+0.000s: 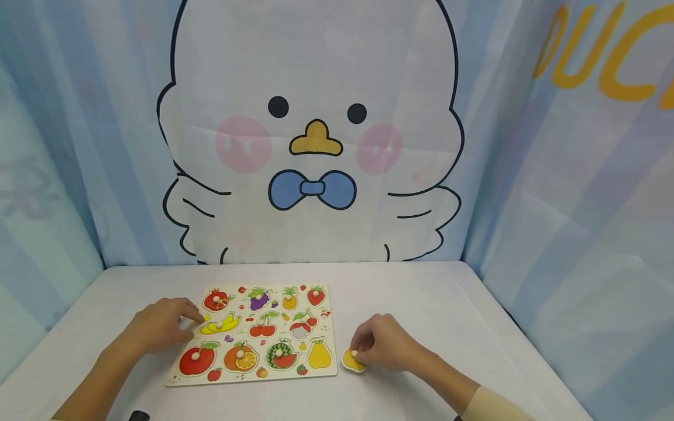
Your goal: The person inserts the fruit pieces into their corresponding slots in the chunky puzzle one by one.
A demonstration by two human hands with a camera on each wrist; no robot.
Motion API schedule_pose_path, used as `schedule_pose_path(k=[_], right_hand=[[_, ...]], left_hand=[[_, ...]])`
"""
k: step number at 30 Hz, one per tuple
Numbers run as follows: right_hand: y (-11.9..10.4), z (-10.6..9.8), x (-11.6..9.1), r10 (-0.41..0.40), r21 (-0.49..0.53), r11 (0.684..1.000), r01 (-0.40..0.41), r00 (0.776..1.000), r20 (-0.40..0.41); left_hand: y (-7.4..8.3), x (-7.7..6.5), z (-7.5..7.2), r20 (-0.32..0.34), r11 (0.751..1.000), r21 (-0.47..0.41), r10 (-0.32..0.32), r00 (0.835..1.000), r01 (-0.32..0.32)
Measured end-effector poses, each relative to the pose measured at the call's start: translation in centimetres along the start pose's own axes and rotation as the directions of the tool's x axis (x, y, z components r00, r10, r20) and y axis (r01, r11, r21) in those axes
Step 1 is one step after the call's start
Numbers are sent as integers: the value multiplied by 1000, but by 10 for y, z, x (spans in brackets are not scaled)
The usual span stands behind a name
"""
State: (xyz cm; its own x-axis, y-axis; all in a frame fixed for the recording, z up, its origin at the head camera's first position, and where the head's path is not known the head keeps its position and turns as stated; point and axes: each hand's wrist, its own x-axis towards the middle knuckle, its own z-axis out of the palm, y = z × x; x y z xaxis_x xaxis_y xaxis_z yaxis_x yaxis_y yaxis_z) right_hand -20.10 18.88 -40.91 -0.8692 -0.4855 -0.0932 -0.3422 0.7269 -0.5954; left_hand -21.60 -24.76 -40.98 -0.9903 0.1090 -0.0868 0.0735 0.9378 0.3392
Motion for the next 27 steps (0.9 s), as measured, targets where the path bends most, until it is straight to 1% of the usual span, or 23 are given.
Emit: schedule_pose_path(k=[5, 12, 16, 22, 27], right_hand=[[-13, 8, 16, -96, 6, 995, 96, 995, 24], [-23, 18, 33, -199, 7, 980, 199, 979, 48], [-25, 20, 37, -221, 0, 975, 222, 974, 49], [-27, 24, 44, -221, -25, 974, 223, 973, 64], [-29, 26, 49, -232, -21, 972, 235, 969, 83]], left_hand=[[-1, 1, 1, 2, 1000, -3, -4, 1000, 4], [-1, 1, 0, 1, 1000, -2, -12, 1000, 12], [1, 1, 0, -3, 1000, -4, -17, 1000, 17], [3, -1, -2, -5, 1000, -5, -18, 1000, 18], [1, -1, -1, -1, 1000, -6, -18, 1000, 18]])
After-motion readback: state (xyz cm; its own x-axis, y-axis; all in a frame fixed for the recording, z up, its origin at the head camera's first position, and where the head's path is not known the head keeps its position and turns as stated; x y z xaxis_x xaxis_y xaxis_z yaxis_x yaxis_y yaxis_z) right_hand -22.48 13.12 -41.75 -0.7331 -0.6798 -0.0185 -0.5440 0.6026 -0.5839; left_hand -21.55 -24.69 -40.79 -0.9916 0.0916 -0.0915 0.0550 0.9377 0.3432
